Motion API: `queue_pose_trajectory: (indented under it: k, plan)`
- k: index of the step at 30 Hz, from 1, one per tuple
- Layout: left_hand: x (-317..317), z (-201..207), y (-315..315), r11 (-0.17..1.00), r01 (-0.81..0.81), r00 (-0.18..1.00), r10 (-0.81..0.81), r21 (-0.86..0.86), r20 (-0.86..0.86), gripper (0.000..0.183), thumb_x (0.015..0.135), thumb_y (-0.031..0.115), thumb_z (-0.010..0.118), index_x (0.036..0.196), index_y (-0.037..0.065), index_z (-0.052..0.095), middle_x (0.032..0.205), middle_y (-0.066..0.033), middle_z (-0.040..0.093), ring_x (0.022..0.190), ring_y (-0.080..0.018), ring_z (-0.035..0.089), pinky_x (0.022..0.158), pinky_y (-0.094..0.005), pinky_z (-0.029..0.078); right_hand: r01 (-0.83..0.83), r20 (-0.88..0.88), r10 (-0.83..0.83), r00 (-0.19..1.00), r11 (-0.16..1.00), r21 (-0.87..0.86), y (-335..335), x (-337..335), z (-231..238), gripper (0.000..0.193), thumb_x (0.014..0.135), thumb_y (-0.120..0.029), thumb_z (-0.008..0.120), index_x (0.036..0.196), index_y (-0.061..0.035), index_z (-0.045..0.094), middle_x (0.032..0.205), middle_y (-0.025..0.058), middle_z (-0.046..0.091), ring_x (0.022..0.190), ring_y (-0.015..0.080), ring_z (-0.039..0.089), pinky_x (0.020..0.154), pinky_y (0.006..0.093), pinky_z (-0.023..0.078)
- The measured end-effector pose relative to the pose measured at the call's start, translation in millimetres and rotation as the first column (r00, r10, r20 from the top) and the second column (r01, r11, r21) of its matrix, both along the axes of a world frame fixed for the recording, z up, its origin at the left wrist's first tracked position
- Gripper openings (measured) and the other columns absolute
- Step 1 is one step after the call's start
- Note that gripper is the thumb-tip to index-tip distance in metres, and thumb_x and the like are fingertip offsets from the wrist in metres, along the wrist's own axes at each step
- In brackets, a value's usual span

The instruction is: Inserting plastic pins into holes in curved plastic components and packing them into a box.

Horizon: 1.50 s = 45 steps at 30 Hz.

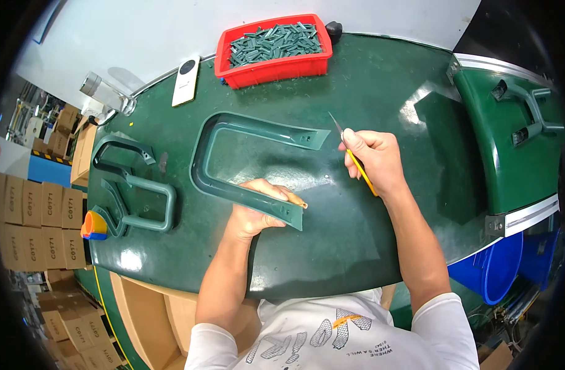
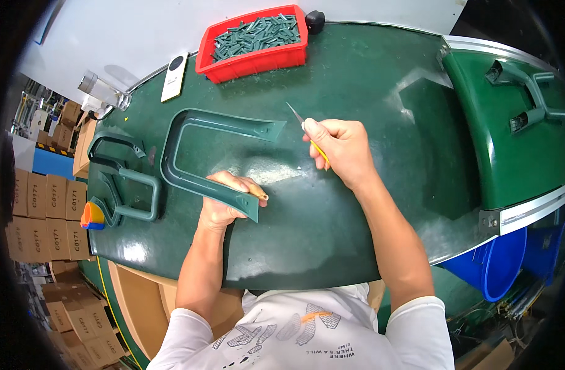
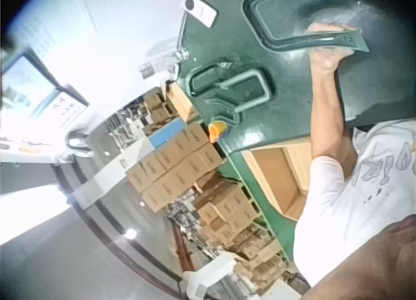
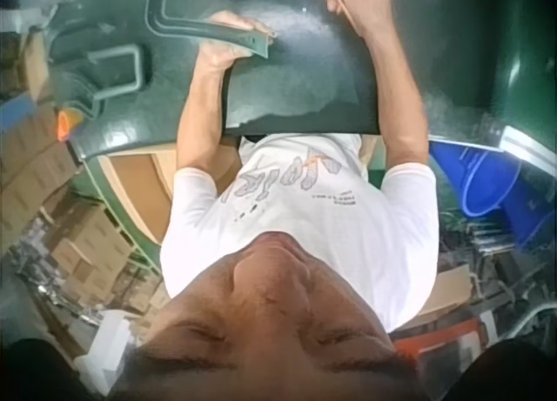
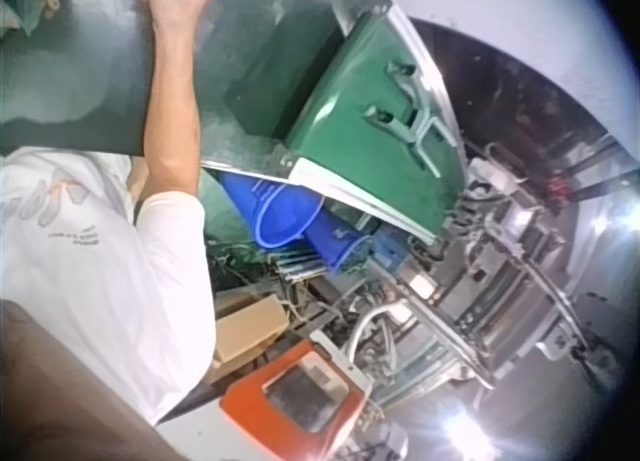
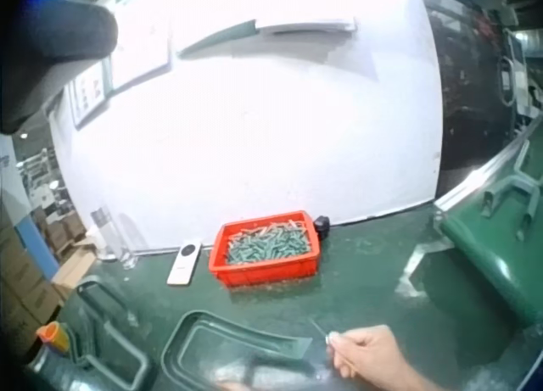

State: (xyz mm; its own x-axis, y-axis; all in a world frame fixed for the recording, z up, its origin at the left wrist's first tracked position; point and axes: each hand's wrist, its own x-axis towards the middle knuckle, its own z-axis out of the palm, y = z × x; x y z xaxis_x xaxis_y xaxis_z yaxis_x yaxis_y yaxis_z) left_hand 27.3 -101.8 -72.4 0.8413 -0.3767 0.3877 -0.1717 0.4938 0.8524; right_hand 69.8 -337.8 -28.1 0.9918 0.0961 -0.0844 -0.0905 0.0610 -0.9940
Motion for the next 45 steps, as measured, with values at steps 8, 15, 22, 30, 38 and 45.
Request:
queue_pose_trajectory:
  k: [8,15,22,30,38,45]
  plan:
    - [-0.3,2.0,1.1,1.000,-0.006,1.000,0.006,-0.001,0.004,0.042,0.063,0.019,0.083,0.093,0.004,0.057,0.079,-0.0217,0.066,0.071,-0.0309,0.067,0.067,-0.0401,0.053,-0.164,-0.045,0.171,0.984,0.978,0.132,-3.6,-4.9,3.8,0.038,0.090,-0.030,0.059,0.067,-0.0001,0.061,0.049,0.0035,0.053,0.036,0.0077,0.045,0.036,0.0219,0.033]
    - [-1.3,3.4,1.5,1.000,-0.011,1.000,0.011,0.015,-0.002,0.042,0.063,0.019,0.083,0.092,0.005,0.057,0.077,-0.0210,0.066,0.071,-0.0309,0.067,0.068,-0.0404,0.052,-0.175,-0.036,0.180,0.983,0.979,0.103,-2.6,-6.4,5.2,0.038,0.090,-0.029,0.059,0.066,0.0003,0.060,0.049,0.0044,0.052,0.036,0.0087,0.045,0.036,0.0223,0.033]
    - [-2.3,2.2,1.6,1.000,-0.020,0.999,0.021,0.022,-0.048,0.042,0.062,0.018,0.084,0.092,0.004,0.057,0.077,-0.0211,0.066,0.071,-0.0313,0.067,0.070,-0.0425,0.053,-0.180,-0.037,0.184,0.982,0.979,0.090,-3.1,-7.3,6.1,0.039,0.090,-0.031,0.059,0.066,-0.0006,0.061,0.049,0.0032,0.052,0.037,0.0078,0.045,0.037,0.0215,0.033]
    - [10.2,0.7,13.9,0.965,-0.261,0.942,0.252,-0.009,-0.223,0.043,0.070,0.023,0.080,0.098,0.003,0.056,0.080,-0.0192,0.064,0.069,-0.0266,0.063,0.061,-0.0346,0.051,-0.361,0.211,0.405,0.890,0.907,-0.217,8.0,-13.4,-2.5,0.033,0.088,-0.025,0.063,0.066,0.0003,0.064,0.051,0.0022,0.054,0.041,0.0058,0.045,0.040,0.0224,0.034]
    - [4.3,-7.5,25.8,0.874,-0.125,0.941,-0.045,-0.469,-0.335,0.042,0.076,0.028,0.074,0.106,0.005,0.055,0.092,-0.0168,0.065,0.077,-0.0258,0.061,0.062,-0.0297,0.047,-0.196,0.032,0.195,0.980,0.980,0.033,1.6,-7.3,-3.6,0.036,0.090,-0.027,0.060,0.068,0.0007,0.063,0.051,0.0010,0.052,0.039,0.0057,0.044,0.039,0.0211,0.033]
    - [6.3,-8.5,26.6,0.883,-0.127,0.957,-0.010,-0.452,-0.290,0.044,0.077,0.032,0.072,0.106,0.004,0.055,0.090,-0.0172,0.065,0.072,-0.0246,0.060,0.058,-0.0293,0.046,-0.190,0.015,0.190,0.982,0.982,-0.013,3.0,-7.3,-3.8,0.030,0.089,-0.024,0.062,0.072,0.0015,0.064,0.057,0.0030,0.055,0.045,0.0076,0.048,0.043,0.0232,0.037]
